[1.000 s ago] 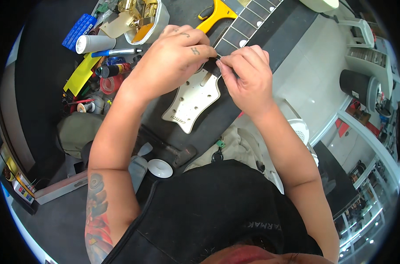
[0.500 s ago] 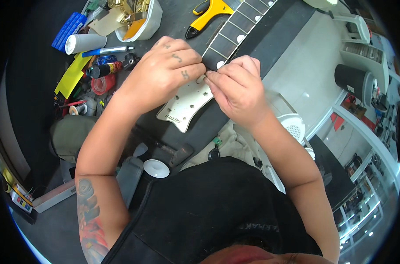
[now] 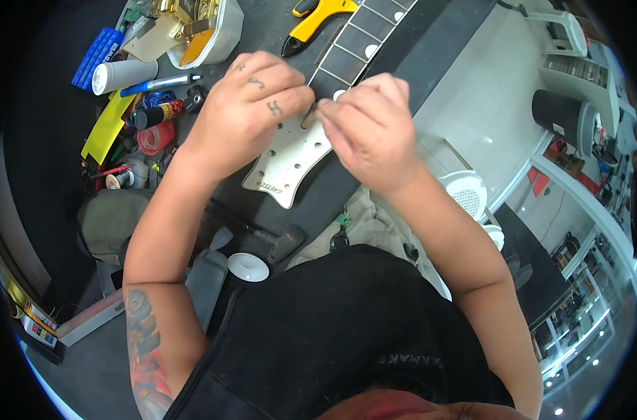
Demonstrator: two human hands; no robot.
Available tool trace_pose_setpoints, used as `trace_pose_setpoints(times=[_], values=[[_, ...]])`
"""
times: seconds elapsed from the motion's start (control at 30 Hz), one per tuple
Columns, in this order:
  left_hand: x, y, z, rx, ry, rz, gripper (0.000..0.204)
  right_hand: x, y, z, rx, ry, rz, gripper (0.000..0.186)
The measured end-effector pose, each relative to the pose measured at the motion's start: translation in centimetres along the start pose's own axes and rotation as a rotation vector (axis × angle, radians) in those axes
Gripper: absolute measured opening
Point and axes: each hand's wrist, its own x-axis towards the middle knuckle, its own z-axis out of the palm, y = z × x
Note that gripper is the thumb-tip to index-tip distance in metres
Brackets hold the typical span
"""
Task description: The person scrapes the nut slot and edges of a guitar neck using a small blade, then wipes the area with a brush.
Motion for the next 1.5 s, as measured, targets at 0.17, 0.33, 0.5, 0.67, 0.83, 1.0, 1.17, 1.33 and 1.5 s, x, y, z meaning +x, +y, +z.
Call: trace_pose_setpoints(times=[0.17, 0.33, 0.5, 0.67, 0.83, 1.0, 1.17, 1.33, 1.5], values=[[1.4, -0.9, 1.3, 0.015, 0.105, 0.005, 0.034, 0.7, 1.5, 0.0, -0.071, 0.091, 0.004, 0.029], [1.4, -1.2, 1.7, 0.040, 0.124, 0.007, 0.036, 0.7, 2.2, 0.3, -0.080, 0.103, -0.013, 0.030], [1.8, -1.4, 1.9, 0.064, 0.122, 0.017, 0.036, 0.9, 2.1, 0.3, -0.087, 0.115, 0.026, 0.030], [1.5, -1.3, 1.8, 0.092, 0.112, 0.036, 0.037, 1.1, 1.7, 0.5, -0.065, 0.101, 0.043, 0.026], [0.6, -1.0, 1.6, 0.101, 0.098, 0.061, 0.034, 0.7, 0.9, 0.3, -0.032, 0.052, 0.065, 0.022], [-1.1, 0.4, -0.2, 0.062, 0.015, 0.045, 0.036, 0.0, -1.4, -0.1, 0.062, -0.028, 0.067, 0.023], [0.2, 0.2, 0.2, 0.067, 0.070, 0.042, 0.039, 0.5, -0.5, -0.1, 0.028, 0.078, 0.064, 0.023], [1.4, -0.7, 2.0, 0.087, 0.103, 0.032, 0.038, 0.8, 1.4, -0.2, -0.035, 0.096, 0.059, 0.023], [0.2, 0.1, 1.5, 0.078, 0.060, 0.040, 0.038, -0.4, 0.4, -0.1, 0.027, 0.033, 0.067, 0.024]])
